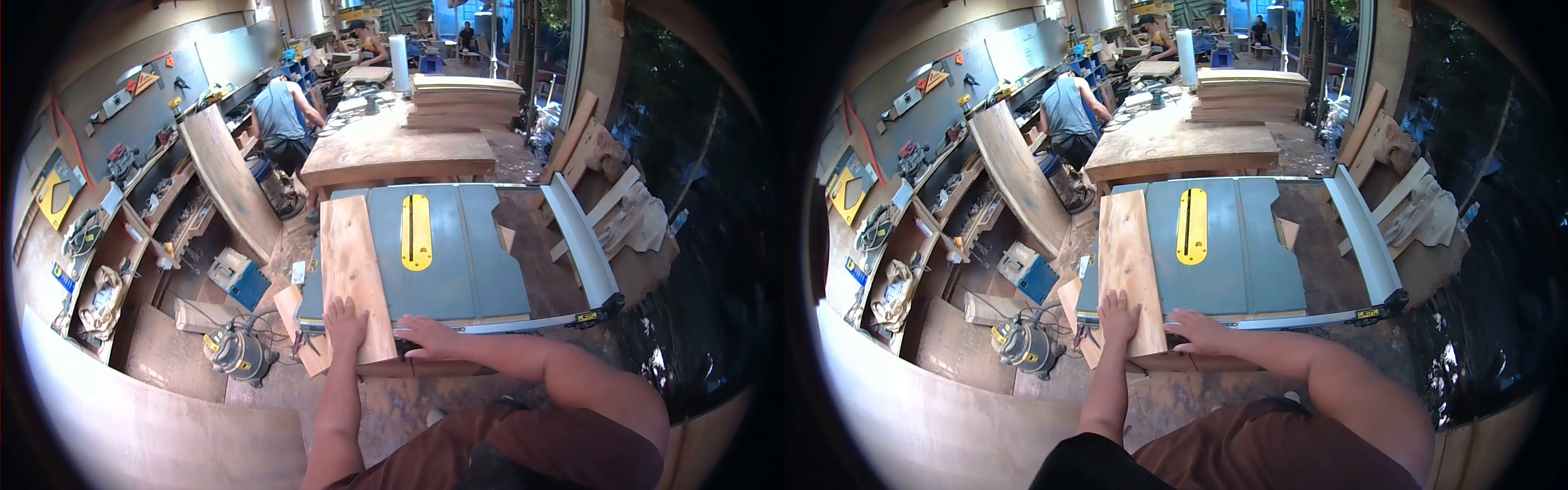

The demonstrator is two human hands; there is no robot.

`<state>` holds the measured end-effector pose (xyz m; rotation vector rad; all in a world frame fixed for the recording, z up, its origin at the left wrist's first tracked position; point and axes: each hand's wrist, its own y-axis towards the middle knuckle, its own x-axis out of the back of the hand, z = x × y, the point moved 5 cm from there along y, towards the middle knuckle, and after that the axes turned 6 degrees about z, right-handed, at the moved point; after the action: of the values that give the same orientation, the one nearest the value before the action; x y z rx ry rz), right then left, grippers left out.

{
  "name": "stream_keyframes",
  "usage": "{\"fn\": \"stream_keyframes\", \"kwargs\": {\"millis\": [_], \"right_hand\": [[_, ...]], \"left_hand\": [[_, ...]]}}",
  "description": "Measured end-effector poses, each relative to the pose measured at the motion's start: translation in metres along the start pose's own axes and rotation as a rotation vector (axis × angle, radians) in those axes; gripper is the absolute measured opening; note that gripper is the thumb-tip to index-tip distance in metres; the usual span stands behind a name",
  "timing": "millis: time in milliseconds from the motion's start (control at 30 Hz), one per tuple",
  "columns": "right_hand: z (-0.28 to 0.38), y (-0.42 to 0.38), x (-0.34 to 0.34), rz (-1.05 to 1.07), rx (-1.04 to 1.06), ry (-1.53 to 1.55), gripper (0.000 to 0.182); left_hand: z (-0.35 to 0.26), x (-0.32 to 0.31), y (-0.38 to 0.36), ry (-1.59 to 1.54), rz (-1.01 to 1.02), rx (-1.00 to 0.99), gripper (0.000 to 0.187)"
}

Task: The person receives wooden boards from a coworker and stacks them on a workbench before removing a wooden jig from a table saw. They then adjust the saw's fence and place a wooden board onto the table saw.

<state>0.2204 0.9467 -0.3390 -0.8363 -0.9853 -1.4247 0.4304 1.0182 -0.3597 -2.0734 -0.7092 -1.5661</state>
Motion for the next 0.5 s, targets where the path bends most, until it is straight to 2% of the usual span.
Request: {"fn": "stream_keyframes", "kwargs": {"millis": [67,133,200,233,300,333,400,433,500], "right_hand": [[-0.052,-0.044,0.010,-0.020,-0.199,-0.096,0.063],[-0.086,-0.096,0.039,-0.001,-0.498,-0.137,0.065],[-0.128,-0.153,0.045,-0.097,-0.695,-0.204,0.067],[-0.139,-0.178,0.049,-0.112,-0.728,-0.205,0.067],[-0.156,-0.218,0.054,-0.162,-0.965,-0.226,0.067],[-0.158,-0.226,0.050,-0.176,-0.984,-0.223,0.067],[-0.160,-0.249,0.042,-0.281,-1.173,0.044,0.067],[-0.159,-0.254,0.043,-0.296,-1.192,0.047,0.067],[-0.146,-0.246,0.050,-0.200,-1.229,0.102,0.066]], "left_hand": [[0.004,0.007,0.006,0.000,-0.006,0.021,0.065],[0.005,0.013,0.010,0.008,0.004,0.021,0.065],[0.007,0.021,0.017,0.031,0.009,0.105,0.065],[0.009,0.019,0.022,0.034,-0.008,0.101,0.064],[0.010,0.020,0.030,0.036,-0.008,0.105,0.065],[0.009,0.021,0.035,0.042,-0.008,0.082,0.065],[0.011,0.022,0.045,0.023,-0.023,0.120,0.065],[0.010,0.022,0.049,0.028,-0.022,0.096,0.065],[0.015,0.023,0.056,0.017,-0.039,0.147,0.065]]}}
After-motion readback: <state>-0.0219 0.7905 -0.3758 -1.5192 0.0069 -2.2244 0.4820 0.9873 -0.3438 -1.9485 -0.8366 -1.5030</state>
